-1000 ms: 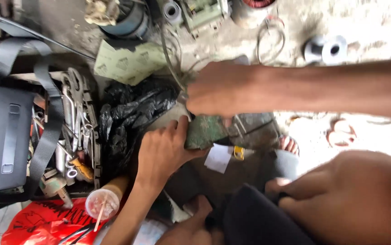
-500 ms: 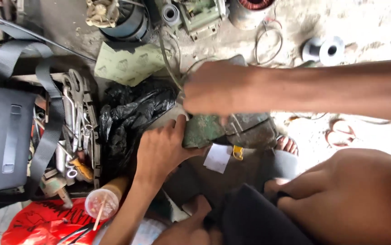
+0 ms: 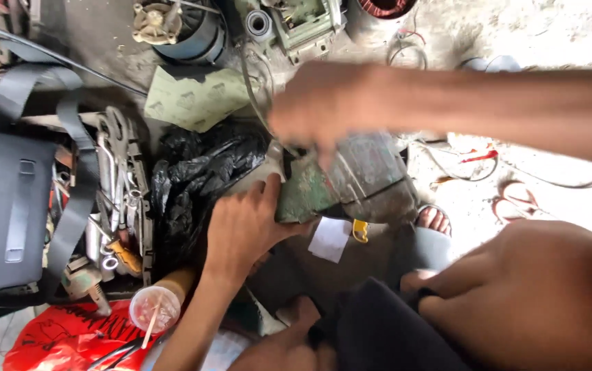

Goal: Manually sanding the surface of a metal device casing using a piece of sandpaper to smooth the finish.

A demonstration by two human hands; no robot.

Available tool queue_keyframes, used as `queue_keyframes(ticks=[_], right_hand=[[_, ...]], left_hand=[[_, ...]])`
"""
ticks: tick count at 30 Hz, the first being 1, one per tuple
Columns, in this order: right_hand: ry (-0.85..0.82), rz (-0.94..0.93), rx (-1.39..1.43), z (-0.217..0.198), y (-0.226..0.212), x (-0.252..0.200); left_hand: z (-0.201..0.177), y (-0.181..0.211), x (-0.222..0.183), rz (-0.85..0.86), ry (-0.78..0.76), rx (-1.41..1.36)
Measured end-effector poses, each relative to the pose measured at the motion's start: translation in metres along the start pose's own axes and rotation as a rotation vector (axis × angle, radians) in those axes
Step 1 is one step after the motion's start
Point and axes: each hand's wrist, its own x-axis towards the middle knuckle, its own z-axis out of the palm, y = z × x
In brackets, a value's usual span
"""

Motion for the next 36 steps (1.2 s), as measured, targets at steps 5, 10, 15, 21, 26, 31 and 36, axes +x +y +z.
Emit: queue_keyframes(ticks=[5, 10, 15, 21, 26, 31, 36], right_hand=[[0.285, -0.116, 0.063, 0.009, 0.072, 0.037], [-0.101, 0.22, 0.356, 0.047, -0.114, -0.193], [0.014, 0.143, 0.598, 0.162, -0.089, -0.214], [0.681, -0.055, 0.384, 0.146, -0.101, -0.238], [0.766, -0.01, 0.352, 0.143, -0.101, -0.246], [0.641, -0.226, 0.414, 0.197, -0.081, -0.256], [1.033, -0.1, 0.729, 0.223, 0.066, -0.142]], left_hand=[[-0.001, -0.001, -0.002, -0.01, -0.059, -0.013], [-0.02, 0.007, -0.002, -0.011, -0.011, -0.065], [-0.045, 0.018, 0.009, 0.045, 0.029, -0.131], [-0.035, 0.03, 0.043, 0.215, -0.015, -0.15], [-0.029, 0.036, 0.068, 0.177, -0.006, -0.143], [-0.051, 0.054, 0.071, 0.525, -0.09, -0.226], [-0.051, 0.052, 0.062, 0.484, -0.051, 0.022]])
